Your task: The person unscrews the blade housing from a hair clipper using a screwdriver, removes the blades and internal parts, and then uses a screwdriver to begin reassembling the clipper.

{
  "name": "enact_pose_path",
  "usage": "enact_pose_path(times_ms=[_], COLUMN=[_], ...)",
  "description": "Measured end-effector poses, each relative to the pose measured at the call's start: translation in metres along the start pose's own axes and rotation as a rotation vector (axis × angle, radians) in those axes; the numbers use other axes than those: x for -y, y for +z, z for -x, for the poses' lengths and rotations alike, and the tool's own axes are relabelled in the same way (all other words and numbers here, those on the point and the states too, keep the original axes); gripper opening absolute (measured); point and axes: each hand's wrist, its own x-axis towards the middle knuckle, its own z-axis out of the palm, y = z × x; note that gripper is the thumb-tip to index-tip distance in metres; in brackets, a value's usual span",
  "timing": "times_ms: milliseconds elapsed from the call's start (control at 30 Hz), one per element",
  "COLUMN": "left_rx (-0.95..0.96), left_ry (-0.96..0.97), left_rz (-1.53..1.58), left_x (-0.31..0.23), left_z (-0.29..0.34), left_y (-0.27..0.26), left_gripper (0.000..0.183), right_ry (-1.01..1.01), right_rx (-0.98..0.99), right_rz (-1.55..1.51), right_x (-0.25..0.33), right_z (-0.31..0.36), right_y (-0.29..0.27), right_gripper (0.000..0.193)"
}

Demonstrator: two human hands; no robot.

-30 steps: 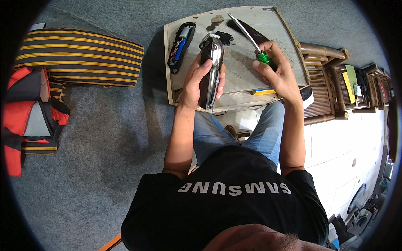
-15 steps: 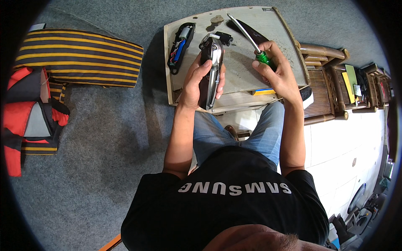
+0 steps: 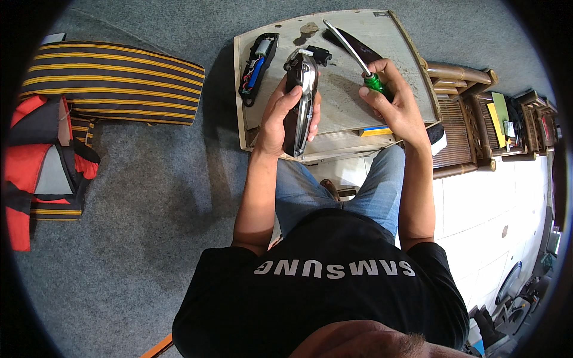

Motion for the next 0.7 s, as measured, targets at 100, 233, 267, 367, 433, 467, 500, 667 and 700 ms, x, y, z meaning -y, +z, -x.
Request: enact_pose_path(times_ms=[100, 233, 267, 367, 433, 467, 500, 667, 700], left_rx=[-0.007, -0.011, -0.011, -0.012, -0.013, -0.018, -0.023, -0.015, -0.012], left_ry=[-0.002, 0.003, 0.005, 0.008, 0.006, 0.003, 0.0, 0.007, 0.008], left_rz=[-0.005, -0.002, -0.003, -0.008, -0.011, -0.011, -0.011, -0.011, -0.014], left_x=[-0.0008, -0.0004, -0.0004, -0.0007, -0.0012, -0.0015, -0.0018, -0.0018, -0.0018], left_z=[-0.0003, 0.0001, 0.0001, 0.0002, 0.0001, 0.0002, 0.0004, 0.0, -0.0001], left_y=[0.001, 0.0018, 0.0021, 0.0027, 0.0032, 0.0036, 0.004, 0.0035, 0.0033], left_gripper=[0.063, 0.063, 0.063, 0.063, 0.063, 0.063, 0.063, 0.063, 0.063], right_ry=[0.003, 0.001, -0.001, -0.001, 0.004, 0.0, -0.003, -0.01, -0.009], right_rx=[-0.002, -0.005, -0.006, -0.008, -0.011, -0.011, -0.011, -0.005, -0.005], right_rz=[-0.007, 0.01, 0.01, 0.013, 0.019, 0.014, 0.009, 0.016, 0.019], right_x=[0.0003, -0.0004, -0.0004, 0.0001, 0.0009, 0.0012, 0.0014, -0.0007, -0.0007], right_z=[0.0001, 0.0, 0.0, 0.0002, 0.0004, 0.0004, 0.0003, -0.0002, -0.0001], right_y=[0.0, -0.0006, -0.0005, -0.0001, 0.0, 0.0001, 0.0003, -0.0004, -0.0006], right_gripper=[0.028, 0.029, 0.029, 0.029, 0.029, 0.029, 0.028, 0.028, 0.028])
